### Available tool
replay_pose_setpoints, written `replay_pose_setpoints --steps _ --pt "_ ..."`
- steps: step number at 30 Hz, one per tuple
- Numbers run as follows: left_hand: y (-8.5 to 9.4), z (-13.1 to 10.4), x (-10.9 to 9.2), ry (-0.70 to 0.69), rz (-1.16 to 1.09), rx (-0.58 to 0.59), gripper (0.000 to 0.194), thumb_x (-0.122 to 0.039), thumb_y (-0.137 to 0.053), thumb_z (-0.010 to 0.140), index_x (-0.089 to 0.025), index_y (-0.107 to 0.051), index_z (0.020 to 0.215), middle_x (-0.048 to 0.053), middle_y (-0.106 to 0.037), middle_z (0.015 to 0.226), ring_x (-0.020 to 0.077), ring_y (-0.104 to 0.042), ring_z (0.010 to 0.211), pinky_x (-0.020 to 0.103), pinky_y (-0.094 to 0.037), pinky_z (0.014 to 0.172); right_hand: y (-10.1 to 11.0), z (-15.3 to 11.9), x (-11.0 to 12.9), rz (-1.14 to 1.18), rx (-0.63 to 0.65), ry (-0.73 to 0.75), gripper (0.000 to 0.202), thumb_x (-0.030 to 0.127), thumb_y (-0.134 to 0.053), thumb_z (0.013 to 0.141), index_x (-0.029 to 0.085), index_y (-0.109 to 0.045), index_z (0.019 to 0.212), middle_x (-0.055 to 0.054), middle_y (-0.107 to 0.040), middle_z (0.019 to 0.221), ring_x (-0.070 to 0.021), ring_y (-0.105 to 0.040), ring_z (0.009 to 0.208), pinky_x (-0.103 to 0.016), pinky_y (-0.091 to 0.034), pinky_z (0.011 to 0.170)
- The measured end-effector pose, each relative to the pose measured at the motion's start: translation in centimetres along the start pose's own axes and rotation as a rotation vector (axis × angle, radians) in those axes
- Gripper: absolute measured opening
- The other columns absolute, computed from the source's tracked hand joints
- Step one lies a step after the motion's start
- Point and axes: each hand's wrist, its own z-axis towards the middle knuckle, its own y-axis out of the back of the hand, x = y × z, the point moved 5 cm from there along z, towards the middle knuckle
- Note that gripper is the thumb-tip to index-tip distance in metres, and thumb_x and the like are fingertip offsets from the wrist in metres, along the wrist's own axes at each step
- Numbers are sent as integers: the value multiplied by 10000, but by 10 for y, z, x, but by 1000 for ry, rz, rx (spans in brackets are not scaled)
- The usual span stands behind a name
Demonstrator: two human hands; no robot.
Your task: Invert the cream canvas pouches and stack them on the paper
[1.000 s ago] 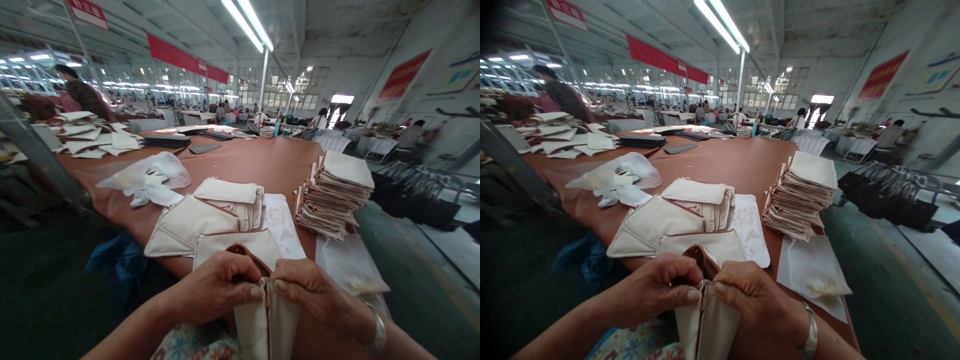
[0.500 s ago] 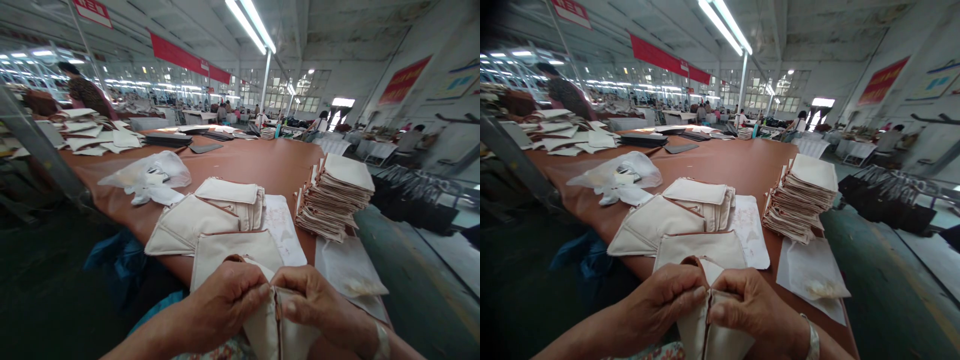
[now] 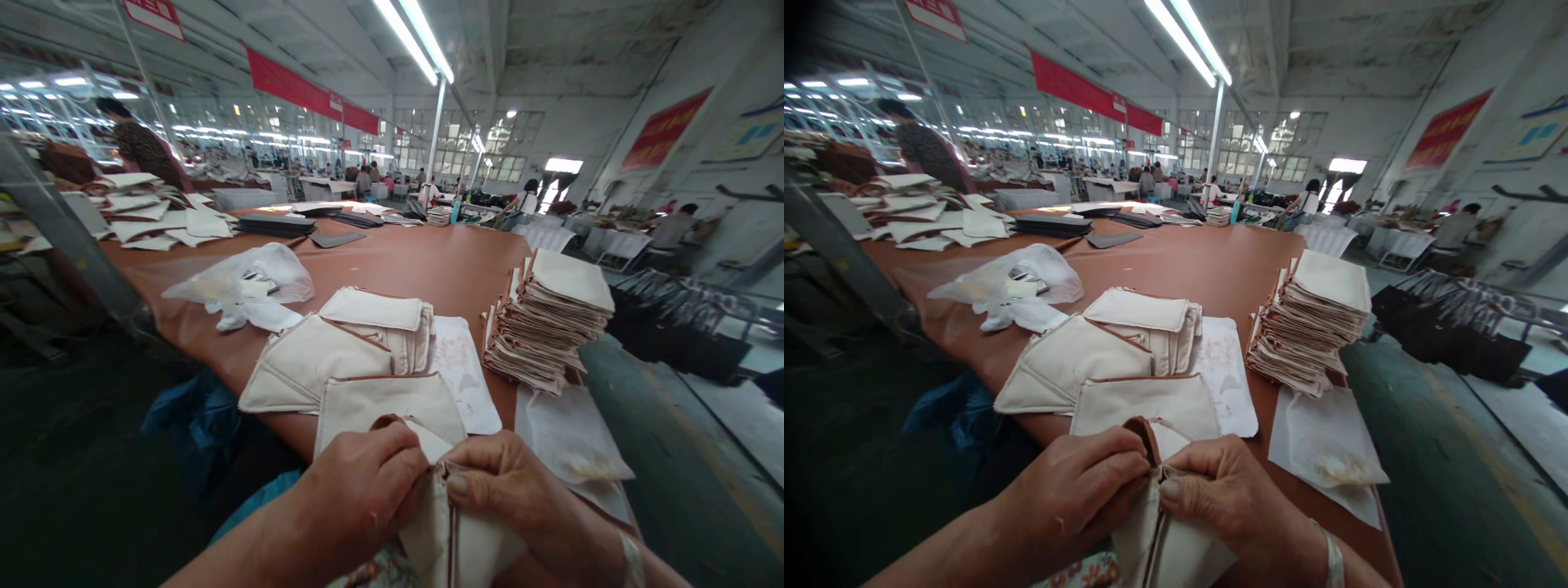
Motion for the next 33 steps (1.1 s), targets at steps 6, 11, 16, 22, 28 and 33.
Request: replay_pose_setpoints --steps 6,11,16,22,28,33 --pt "-13 3 -9 27 164 132 175 -105 -417 953 -129 -583 902 72 -605 807 179 -550 690 259 -467 577 1 1 1 -102 31 36 397 459 -745 775 73 -745 863 -33 -607 678 -89 -453 571 -201 -325 536" --pt "-11 12 4 202 -34 132 189 -118 -391 916 -154 -527 790 65 -582 804 167 -532 698 269 -439 616 -19 -9 20 -800 62 290 168 177 -608 819 129 -654 665 16 -517 625 -99 -454 595 -237 -293 553" --pt "9 15 31 529 -444 121 204 -210 -419 942 -164 -541 785 -12 -543 692 126 -502 631 225 -403 580 -15 -12 12 -684 64 223 135 189 -614 828 130 -674 723 27 -506 620 -80 -415 558 -210 -277 505" --pt "2 4 22 291 -569 133 147 -241 -627 878 -148 -633 992 57 -617 970 155 -584 823 249 -463 750 8 -5 -1 -305 67 83 357 442 -722 813 86 -721 851 3 -545 664 -72 -381 565 -173 -296 485" --pt "-16 3 12 259 -528 157 126 -157 -543 930 -150 -667 954 42 -642 909 125 -607 797 202 -448 723 6 -5 0 -287 30 67 398 479 -737 791 82 -724 812 -2 -551 641 -74 -394 561 -175 -315 489" --pt "-12 6 7 342 -517 209 216 -251 -433 993 -166 -582 862 1 -591 839 112 -522 735 203 -403 662 1 -8 2 -278 85 79 377 447 -711 821 70 -712 824 -4 -556 652 -73 -385 566 -187 -295 500"
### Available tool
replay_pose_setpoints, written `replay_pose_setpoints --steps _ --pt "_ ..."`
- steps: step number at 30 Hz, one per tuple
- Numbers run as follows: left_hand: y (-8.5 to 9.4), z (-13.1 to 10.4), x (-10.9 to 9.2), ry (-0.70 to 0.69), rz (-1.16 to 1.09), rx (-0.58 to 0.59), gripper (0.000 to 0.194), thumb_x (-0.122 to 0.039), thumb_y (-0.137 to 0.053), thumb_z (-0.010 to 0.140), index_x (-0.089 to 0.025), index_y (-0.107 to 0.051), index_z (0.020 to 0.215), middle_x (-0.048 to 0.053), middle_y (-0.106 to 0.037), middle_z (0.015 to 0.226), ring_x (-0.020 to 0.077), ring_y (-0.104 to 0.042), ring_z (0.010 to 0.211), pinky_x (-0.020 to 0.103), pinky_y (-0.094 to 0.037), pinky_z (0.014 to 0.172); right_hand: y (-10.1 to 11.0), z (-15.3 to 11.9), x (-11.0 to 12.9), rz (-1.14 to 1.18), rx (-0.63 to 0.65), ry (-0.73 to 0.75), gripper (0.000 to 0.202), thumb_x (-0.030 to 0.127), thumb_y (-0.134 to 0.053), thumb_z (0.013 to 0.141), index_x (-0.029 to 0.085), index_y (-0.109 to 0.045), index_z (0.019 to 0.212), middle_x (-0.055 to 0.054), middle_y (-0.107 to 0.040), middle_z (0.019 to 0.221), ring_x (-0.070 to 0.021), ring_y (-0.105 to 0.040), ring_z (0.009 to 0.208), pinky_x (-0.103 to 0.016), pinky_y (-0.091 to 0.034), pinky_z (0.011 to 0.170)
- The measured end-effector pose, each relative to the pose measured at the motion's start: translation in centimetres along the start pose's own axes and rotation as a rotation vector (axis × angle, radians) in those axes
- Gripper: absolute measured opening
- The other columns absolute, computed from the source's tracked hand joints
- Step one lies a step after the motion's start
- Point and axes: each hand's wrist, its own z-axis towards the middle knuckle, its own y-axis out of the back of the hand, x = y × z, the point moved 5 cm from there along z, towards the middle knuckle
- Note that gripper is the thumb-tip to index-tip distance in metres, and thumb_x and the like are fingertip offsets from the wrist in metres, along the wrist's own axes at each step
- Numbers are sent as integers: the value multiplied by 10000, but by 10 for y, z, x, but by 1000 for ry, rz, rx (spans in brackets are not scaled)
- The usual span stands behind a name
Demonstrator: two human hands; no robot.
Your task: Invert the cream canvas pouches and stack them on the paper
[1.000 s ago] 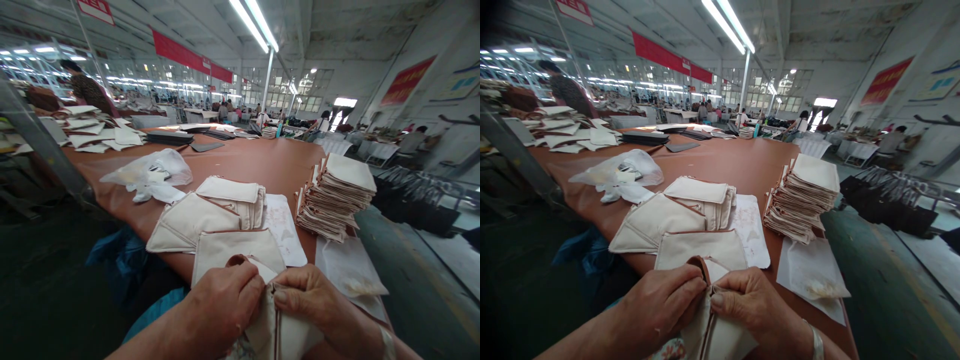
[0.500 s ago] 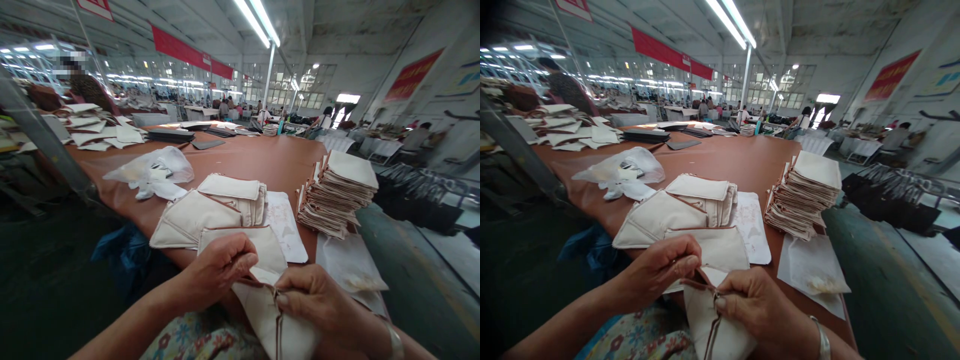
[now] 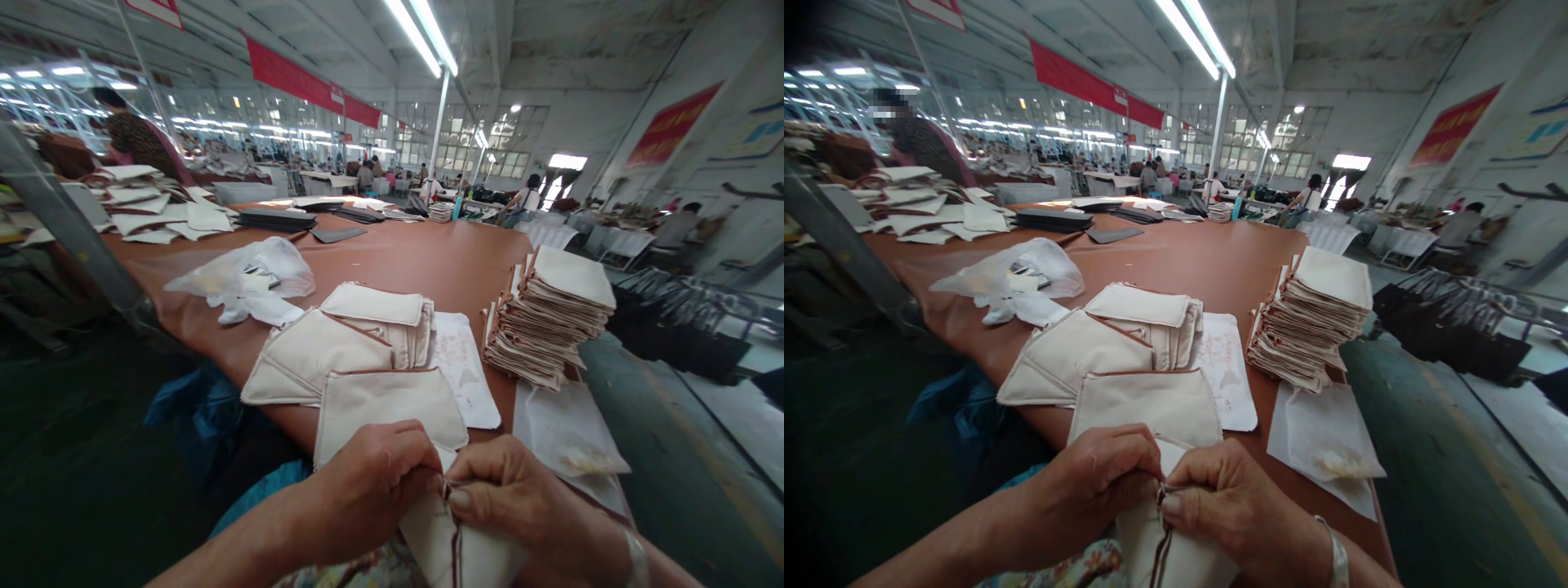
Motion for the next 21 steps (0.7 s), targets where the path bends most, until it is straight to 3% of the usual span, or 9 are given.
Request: replay_pose_setpoints --steps 3,6,9,12,16,21 --pt "-2 0 -3 133 1 23 243 -286 -396 1001 -174 -535 836 -3 -566 822 128 -494 733 224 -399 663 -5 0 8 -138 -3 66 286 360 -693 835 90 -682 742 14 -533 635 -78 -406 573 -195 -292 509" --pt "-6 2 -4 179 -37 68 269 -319 -377 1004 -174 -535 842 2 -566 823 142 -491 745 239 -408 677 -9 -1 14 -316 -7 157 256 264 -678 833 110 -623 636 35 -491 604 -79 -416 579 -198 -298 525" --pt "-3 2 1 167 -79 31 308 -343 -353 1012 -172 -534 830 1 -552 776 139 -479 706 235 -406 643 -4 -2 5 -180 -19 96 269 353 -676 853 104 -672 749 25 -512 632 -80 -393 574 -198 -290 506" --pt "5 -1 3 34 -26 -64 299 -307 -348 1017 -155 -581 907 34 -582 842 146 -528 762 244 -431 706 3 -2 -8 -5 -19 21 377 465 -692 837 89 -705 844 1 -551 662 -82 -392 572 -193 -289 495" --pt "3 -7 -2 -204 155 -75 207 -193 -446 974 -132 -638 1022 81 -634 922 153 -589 803 244 -449 719 3 -2 -13 54 -31 -10 380 452 -723 823 74 -714 862 -10 -558 680 -79 -395 582 -191 -282 502" --pt "-6 -9 -9 -269 461 -98 205 -146 -449 955 -130 -652 933 72 -656 808 163 -602 687 251 -450 606 -2 -3 -12 87 -17 -12 371 434 -724 829 65 -714 867 -6 -537 674 -75 -373 583 -195 -262 505"
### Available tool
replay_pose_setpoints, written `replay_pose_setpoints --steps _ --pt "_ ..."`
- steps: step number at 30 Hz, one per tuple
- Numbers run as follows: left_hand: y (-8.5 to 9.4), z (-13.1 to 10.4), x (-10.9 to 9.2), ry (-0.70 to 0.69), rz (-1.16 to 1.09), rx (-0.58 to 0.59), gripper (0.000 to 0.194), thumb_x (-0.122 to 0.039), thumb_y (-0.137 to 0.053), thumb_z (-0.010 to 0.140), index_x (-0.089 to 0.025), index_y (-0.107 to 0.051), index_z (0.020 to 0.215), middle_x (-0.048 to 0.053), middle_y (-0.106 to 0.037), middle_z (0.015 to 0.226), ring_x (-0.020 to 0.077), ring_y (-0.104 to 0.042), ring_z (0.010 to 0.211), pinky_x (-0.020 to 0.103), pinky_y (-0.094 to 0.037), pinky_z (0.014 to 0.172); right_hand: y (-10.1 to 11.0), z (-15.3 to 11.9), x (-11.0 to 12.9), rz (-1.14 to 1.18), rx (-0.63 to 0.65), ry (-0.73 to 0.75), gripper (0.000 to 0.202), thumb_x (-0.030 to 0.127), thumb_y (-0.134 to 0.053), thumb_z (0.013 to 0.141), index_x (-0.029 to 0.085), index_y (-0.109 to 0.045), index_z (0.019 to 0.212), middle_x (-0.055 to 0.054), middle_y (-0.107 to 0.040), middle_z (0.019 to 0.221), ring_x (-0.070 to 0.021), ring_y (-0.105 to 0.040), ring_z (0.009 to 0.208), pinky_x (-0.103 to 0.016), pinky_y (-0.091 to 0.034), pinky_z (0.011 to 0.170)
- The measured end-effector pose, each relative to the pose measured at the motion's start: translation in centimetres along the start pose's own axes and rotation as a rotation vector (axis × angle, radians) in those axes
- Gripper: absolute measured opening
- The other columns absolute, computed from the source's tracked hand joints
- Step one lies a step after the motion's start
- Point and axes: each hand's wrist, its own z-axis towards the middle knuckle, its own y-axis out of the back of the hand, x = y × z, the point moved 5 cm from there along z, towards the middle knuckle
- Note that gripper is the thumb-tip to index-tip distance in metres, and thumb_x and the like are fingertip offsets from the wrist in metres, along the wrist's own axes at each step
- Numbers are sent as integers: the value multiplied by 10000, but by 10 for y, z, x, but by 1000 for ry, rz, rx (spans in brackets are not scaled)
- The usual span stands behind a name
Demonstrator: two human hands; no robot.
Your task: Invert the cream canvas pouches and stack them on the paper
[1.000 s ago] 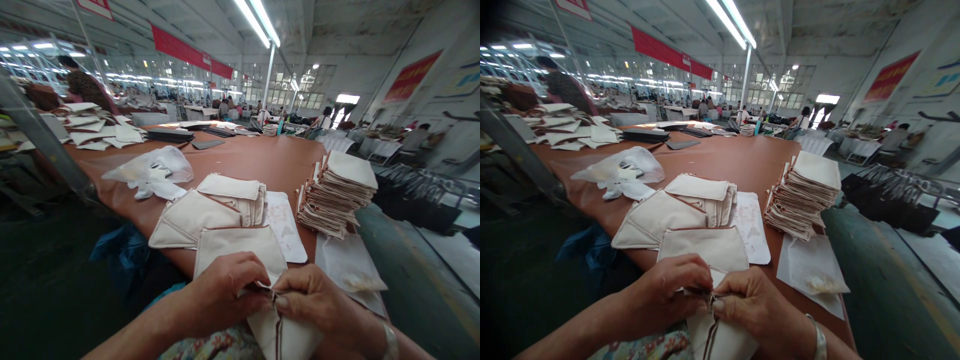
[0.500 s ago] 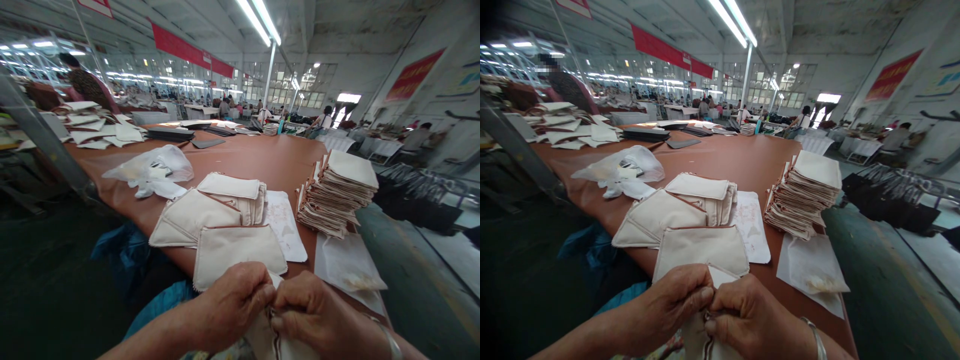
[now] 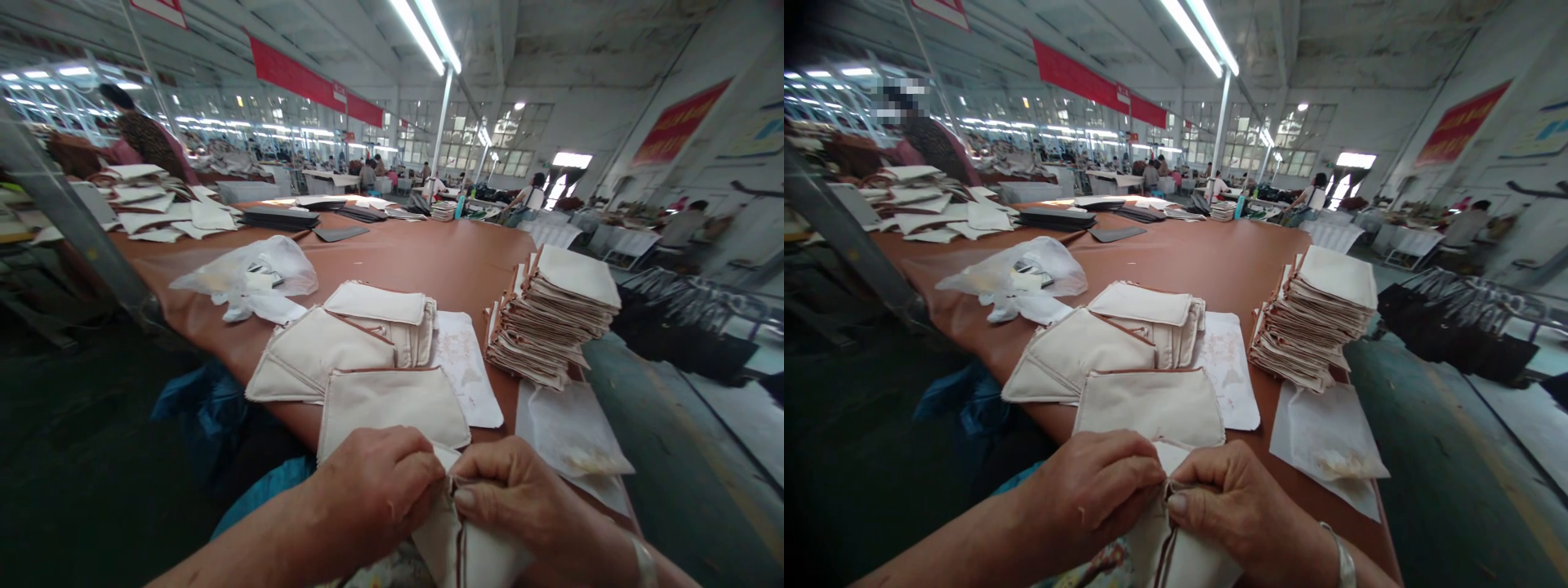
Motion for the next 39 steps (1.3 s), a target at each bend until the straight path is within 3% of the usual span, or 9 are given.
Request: replay_pose_setpoints --steps 9,14,17,20,22,26,30,35,39 --pt "-4 2 -18 -44 252 79 97 -93 -482 907 -148 -557 881 56 -606 804 214 -571 704 304 -495 578 0 1 6 -66 13 41 311 390 -693 836 81 -704 863 0 -535 682 -87 -383 603 -203 -279 516" --pt "-6 4 -27 -60 306 156 133 -61 -462 881 -141 -560 921 70 -594 838 237 -557 759 350 -517 663 -11 -1 31 -404 4 180 230 182 -647 755 139 -493 590 58 -381 581 -65 -318 553 -188 -246 485" --pt "-7 6 -26 5 149 205 139 -71 -444 903 -145 -561 916 72 -601 882 213 -555 796 321 -499 721 -11 -4 30 -500 22 137 262 136 -650 715 150 -438 562 64 -366 558 -56 -320 531 -179 -235 464" --pt "-1 8 -14 182 -170 179 136 -88 -440 886 -160 -548 925 39 -595 898 165 -542 779 261 -460 700 -6 -7 16 -306 84 41 184 239 -715 740 121 -590 674 56 -425 570 -57 -331 519 -180 -230 450" --pt "2 8 -5 304 -382 209 144 -103 -436 870 -170 -549 928 7 -581 871 142 -523 769 234 -437 694 -1 -8 8 -111 85 2 269 347 -739 762 93 -651 783 34 -476 608 -63 -347 539 -181 -247 467" --pt "4 10 5 427 -717 336 120 -155 -452 854 -168 -571 856 -32 -514 745 117 -451 688 211 -366 600 -1 -7 2 96 68 -79 360 383 -817 712 75 -660 813 12 -524 624 -59 -370 543 -177 -247 483" --pt "-2 9 9 520 -968 352 42 -185 -497 811 -173 -536 799 -51 -440 660 100 -381 596 209 -294 519 -5 -8 3 142 56 -41 334 392 -782 765 87 -652 805 5 -541 643 -59 -380 536 -185 -246 483" --pt "-16 2 12 615 -1123 290 172 -333 -521 870 -166 -547 834 -62 -399 622 87 -325 541 205 -239 476 -4 -10 -2 57 -24 -26 267 375 -665 885 118 -631 822 10 -526 698 -75 -388 598 -193 -280 526" --pt "-22 1 10 607 -1047 180 337 -455 -699 771 -141 -595 835 -41 -480 677 97 -377 619 200 -288 528 -7 -10 6 -132 -67 29 307 404 -590 926 130 -605 789 7 -520 714 -99 -422 646 -214 -314 568"
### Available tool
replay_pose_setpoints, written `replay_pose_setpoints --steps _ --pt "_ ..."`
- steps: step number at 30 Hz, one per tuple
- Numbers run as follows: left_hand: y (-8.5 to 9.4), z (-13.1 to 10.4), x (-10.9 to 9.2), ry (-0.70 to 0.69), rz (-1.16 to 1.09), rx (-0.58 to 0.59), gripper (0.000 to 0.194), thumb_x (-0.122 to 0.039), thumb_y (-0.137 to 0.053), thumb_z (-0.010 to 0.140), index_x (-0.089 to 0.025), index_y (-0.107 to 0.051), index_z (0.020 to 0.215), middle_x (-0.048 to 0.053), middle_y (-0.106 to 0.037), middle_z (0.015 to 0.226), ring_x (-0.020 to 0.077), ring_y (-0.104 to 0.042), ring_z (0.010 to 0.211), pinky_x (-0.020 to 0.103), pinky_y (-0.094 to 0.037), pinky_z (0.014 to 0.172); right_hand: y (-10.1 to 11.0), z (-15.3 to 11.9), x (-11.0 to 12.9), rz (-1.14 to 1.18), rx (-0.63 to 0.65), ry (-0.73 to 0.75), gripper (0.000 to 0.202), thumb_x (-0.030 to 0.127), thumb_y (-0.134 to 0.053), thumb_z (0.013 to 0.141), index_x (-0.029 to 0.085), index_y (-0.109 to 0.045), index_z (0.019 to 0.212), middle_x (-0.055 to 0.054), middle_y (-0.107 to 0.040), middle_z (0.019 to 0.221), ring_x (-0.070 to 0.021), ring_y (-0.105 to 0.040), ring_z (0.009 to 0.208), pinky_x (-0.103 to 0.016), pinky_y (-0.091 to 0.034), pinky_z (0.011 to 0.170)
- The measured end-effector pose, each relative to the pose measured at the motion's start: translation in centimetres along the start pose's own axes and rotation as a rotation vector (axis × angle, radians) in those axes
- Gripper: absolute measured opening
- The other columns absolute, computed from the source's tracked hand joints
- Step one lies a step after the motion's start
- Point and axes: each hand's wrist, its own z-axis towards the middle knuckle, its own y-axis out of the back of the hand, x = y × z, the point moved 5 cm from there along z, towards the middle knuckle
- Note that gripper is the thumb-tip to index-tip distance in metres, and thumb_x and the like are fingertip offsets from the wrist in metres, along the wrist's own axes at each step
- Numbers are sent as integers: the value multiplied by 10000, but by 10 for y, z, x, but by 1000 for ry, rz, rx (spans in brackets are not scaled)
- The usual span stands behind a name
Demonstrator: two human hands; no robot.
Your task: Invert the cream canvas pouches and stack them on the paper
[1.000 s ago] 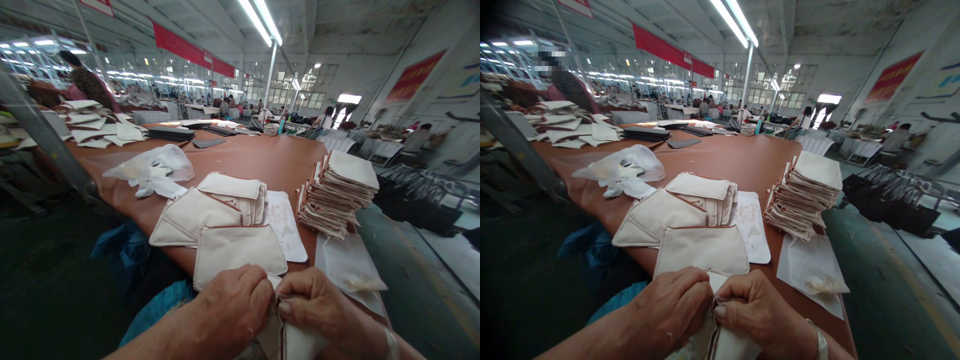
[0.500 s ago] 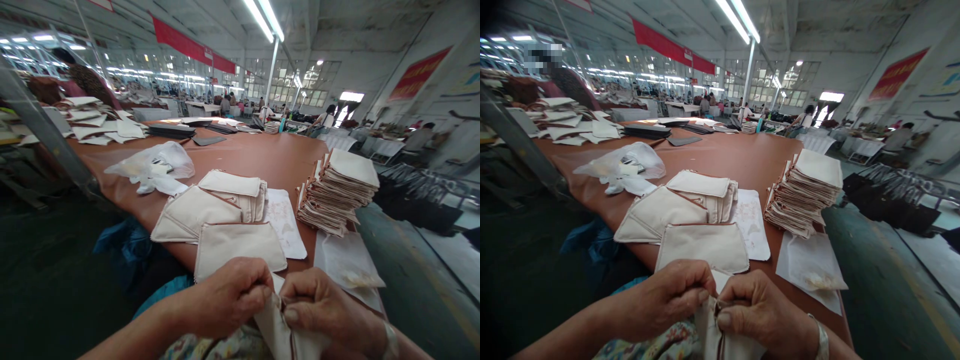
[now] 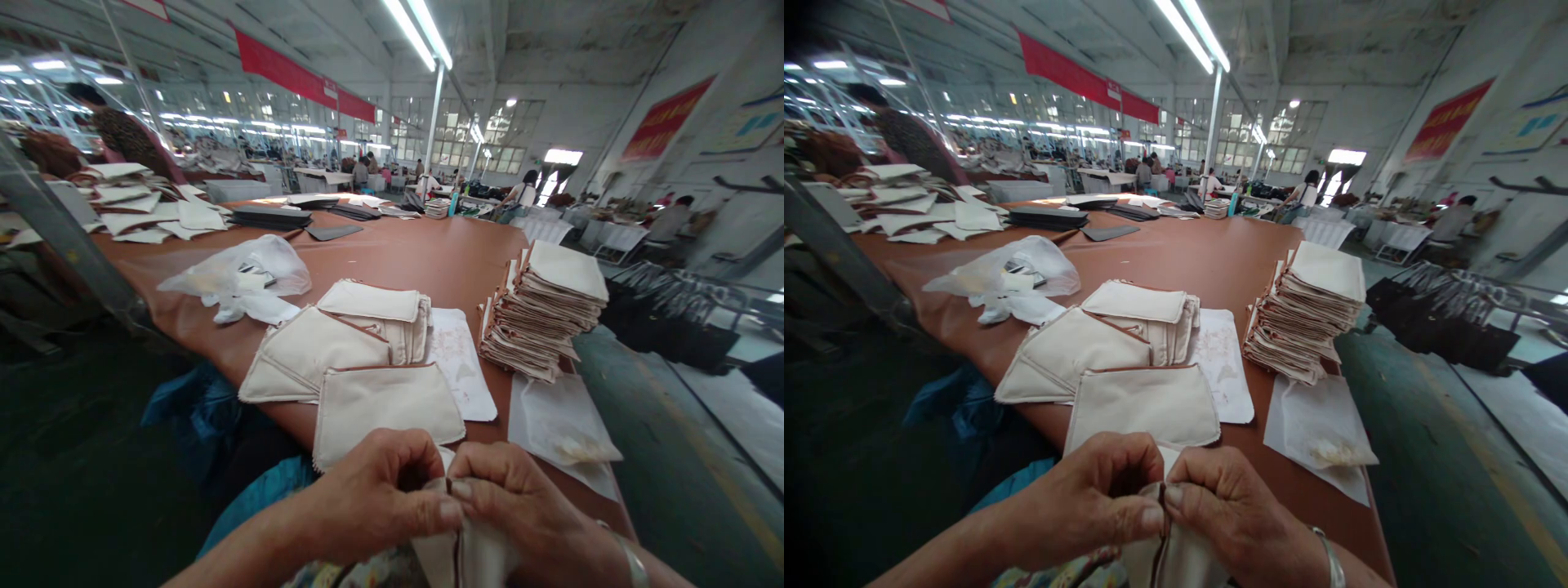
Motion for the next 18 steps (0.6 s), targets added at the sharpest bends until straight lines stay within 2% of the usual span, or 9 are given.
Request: replay_pose_setpoints --steps 3,6,11,16,18 --pt "-3 1 5 40 28 -59 304 -425 -685 782 -126 -630 802 -19 -532 670 102 -399 615 211 -288 530 -1 -1 11 -177 -21 51 302 382 -536 945 140 -591 773 8 -522 715 -114 -446 664 -226 -338 590" --pt "-5 2 7 51 25 -62 249 -364 -622 810 -118 -654 783 -9 -554 668 98 -397 597 218 -295 532 -1 -2 19 -301 -45 107 287 339 -497 951 147 -591 759 7 -548 711 -119 -473 664 -228 -356 601" --pt "-5 3 6 75 191 -138 139 -255 -573 786 -135 -643 786 -34 -541 646 94 -413 579 215 -278 506 1 -3 17 -458 -155 198 235 276 -532 910 151 -591 719 11 -571 667 -114 -503 622 -222 -362 583" --pt "-6 2 1 -14 442 -225 117 -147 -513 744 -153 -630 747 -40 -550 622 101 -448 587 218 -286 518 3 -2 8 -546 -282 252 87 209 -595 837 153 -655 807 41 -536 581 -93 -433 502 -216 -312 480" --pt "-5 1 0 -74 492 -261 116 -114 -512 724 -160 -618 733 -30 -570 662 111 -474 639 211 -321 556 1 -2 10 -527 -278 293 89 176 -580 838 156 -666 829 19 -603 625 -105 -510 537 -207 -372 517"
